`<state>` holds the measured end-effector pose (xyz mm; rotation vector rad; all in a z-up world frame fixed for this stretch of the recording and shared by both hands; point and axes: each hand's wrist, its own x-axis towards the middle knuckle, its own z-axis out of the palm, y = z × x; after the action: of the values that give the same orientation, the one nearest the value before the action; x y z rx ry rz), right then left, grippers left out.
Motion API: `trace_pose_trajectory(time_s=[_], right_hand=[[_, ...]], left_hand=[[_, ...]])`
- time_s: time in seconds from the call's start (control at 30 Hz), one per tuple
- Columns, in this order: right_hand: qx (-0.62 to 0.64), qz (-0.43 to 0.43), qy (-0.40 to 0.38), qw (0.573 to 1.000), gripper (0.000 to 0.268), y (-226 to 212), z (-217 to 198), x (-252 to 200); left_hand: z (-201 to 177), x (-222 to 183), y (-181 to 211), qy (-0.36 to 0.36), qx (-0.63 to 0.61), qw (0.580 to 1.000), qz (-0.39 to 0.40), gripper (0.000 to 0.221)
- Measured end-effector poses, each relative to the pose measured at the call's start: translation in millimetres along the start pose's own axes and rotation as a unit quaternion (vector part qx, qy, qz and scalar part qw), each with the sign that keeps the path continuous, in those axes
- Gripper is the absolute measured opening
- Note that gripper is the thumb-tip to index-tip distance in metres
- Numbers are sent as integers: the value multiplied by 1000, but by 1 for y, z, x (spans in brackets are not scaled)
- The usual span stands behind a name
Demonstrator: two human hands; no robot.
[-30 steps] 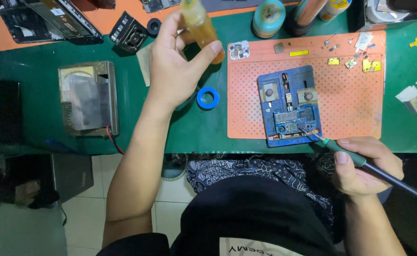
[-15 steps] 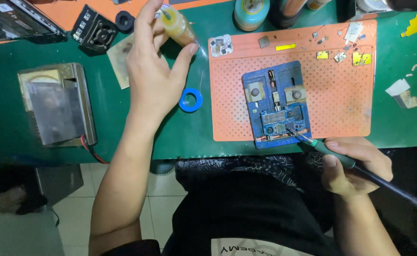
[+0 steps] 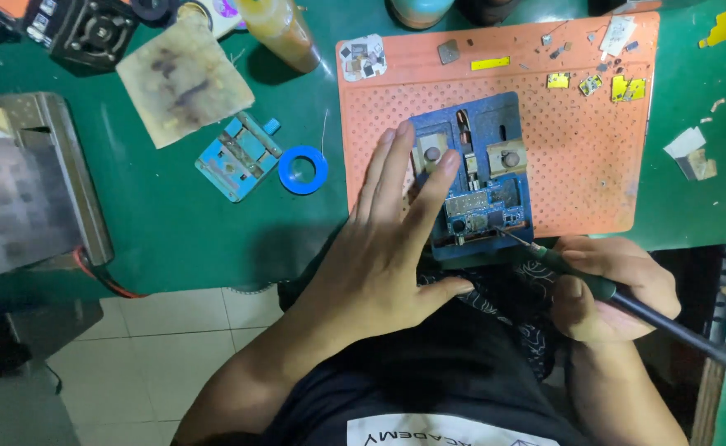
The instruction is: Soldering components on a mobile phone motherboard using a soldering iron and applying flux.
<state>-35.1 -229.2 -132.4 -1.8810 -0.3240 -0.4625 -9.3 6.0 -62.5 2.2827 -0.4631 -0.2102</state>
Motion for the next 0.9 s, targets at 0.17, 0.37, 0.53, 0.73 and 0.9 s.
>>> trace_pose_trajectory(time_s=[0.17,0.37,0.53,0.73,0.9], right_hand=[[-36,-42,-49,997,26,-8,2,8],[-45,-61,-72,995,23,-10,-1,10],[-40,-76,-89,992,23,-6,-5,7],[-46,-137,-106,984,19,5,-10,-1],[-59,-133,-95,985,20,5,-9,-3]], left_hand=[[3,3,-10,41,146,988,-4,120],[4,7,-20,58,200,978,-2,123],[11,-1,-31,97,155,982,37,123],[11,-3,-34,91,156,982,49,121],[8,-3,-34,82,183,978,62,122]])
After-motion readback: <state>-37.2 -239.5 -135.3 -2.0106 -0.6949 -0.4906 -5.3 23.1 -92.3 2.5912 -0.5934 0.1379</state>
